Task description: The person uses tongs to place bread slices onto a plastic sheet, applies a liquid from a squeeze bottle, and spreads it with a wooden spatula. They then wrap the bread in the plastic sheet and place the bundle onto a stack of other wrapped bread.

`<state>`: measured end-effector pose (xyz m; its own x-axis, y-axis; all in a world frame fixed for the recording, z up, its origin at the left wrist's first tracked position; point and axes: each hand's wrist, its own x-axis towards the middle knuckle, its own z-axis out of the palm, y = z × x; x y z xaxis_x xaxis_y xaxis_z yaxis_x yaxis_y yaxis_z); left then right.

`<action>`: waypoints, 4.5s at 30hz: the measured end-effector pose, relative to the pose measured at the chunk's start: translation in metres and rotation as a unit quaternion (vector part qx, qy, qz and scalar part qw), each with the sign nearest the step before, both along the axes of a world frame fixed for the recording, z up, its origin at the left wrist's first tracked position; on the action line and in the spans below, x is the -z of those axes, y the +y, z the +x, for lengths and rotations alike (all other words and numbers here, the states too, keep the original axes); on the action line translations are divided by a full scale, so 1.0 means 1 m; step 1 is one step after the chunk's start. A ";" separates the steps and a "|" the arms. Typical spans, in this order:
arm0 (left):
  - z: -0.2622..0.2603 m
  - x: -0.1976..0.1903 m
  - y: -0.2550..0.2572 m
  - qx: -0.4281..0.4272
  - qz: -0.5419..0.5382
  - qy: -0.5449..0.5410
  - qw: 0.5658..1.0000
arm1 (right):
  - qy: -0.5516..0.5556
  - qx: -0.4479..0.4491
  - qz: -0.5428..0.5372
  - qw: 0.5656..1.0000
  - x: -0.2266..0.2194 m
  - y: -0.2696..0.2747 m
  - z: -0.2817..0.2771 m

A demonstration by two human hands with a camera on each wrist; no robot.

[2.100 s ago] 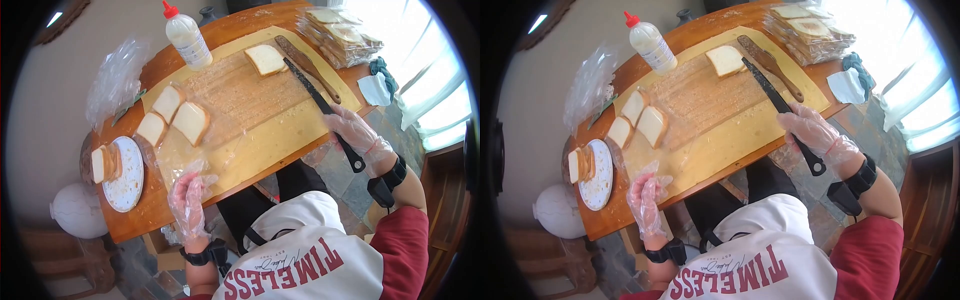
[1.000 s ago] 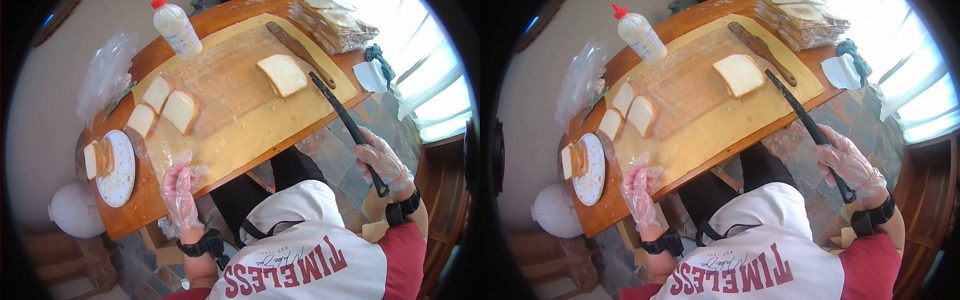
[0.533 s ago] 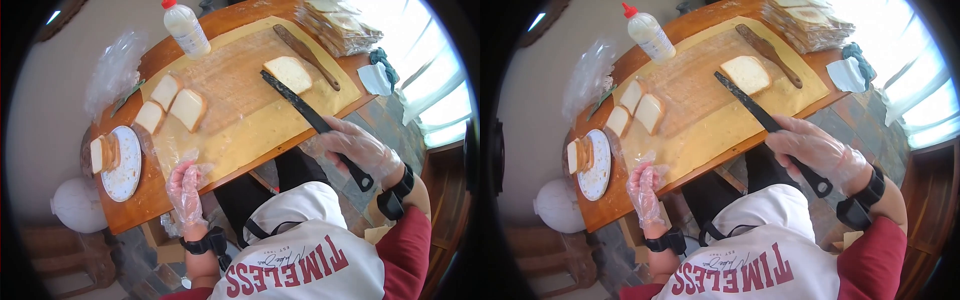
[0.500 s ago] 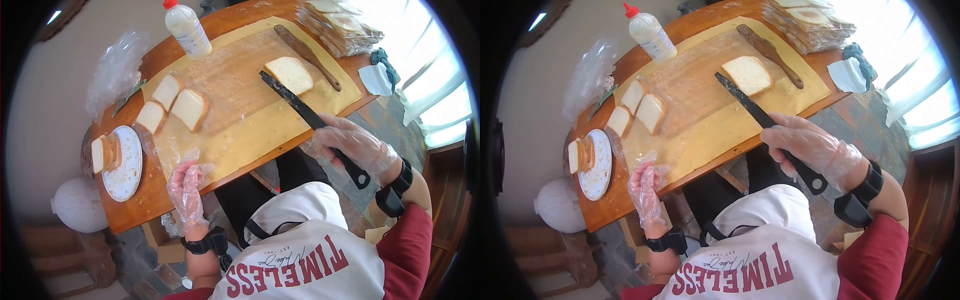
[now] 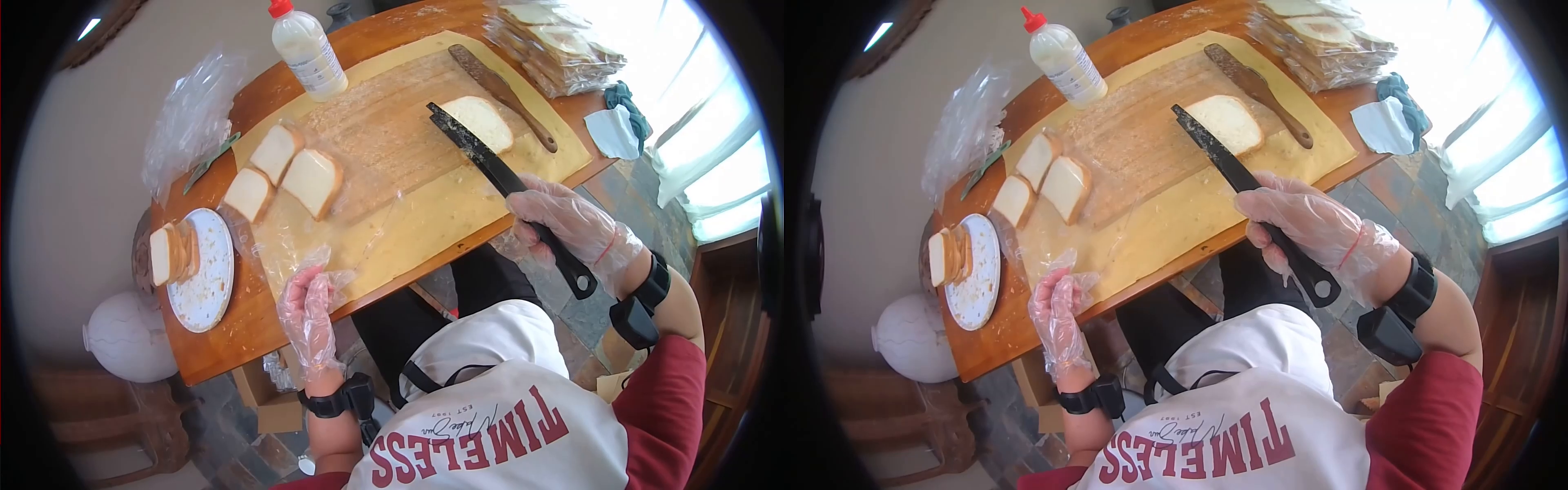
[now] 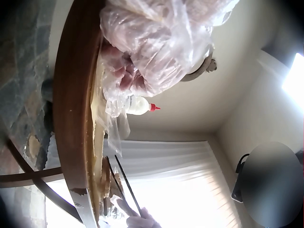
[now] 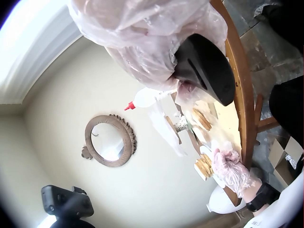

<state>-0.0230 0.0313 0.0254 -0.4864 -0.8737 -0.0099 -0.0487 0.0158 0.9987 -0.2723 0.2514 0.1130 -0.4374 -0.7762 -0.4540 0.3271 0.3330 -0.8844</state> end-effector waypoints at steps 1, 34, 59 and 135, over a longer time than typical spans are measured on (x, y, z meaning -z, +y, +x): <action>0.000 0.000 0.000 -0.001 -0.001 -0.003 1.000 | 0.008 -0.001 0.001 1.000 0.001 0.001 -0.001; -0.003 0.003 0.005 -0.005 -0.033 0.013 0.999 | -0.036 0.111 0.003 0.993 0.029 0.080 0.020; -0.006 0.001 0.009 -0.014 -0.067 -0.012 0.998 | -0.066 0.097 0.013 0.993 0.045 0.087 0.023; 0.019 0.003 -0.039 -0.036 -0.609 -0.258 0.749 | 0.032 0.035 -0.013 0.999 0.044 0.053 0.020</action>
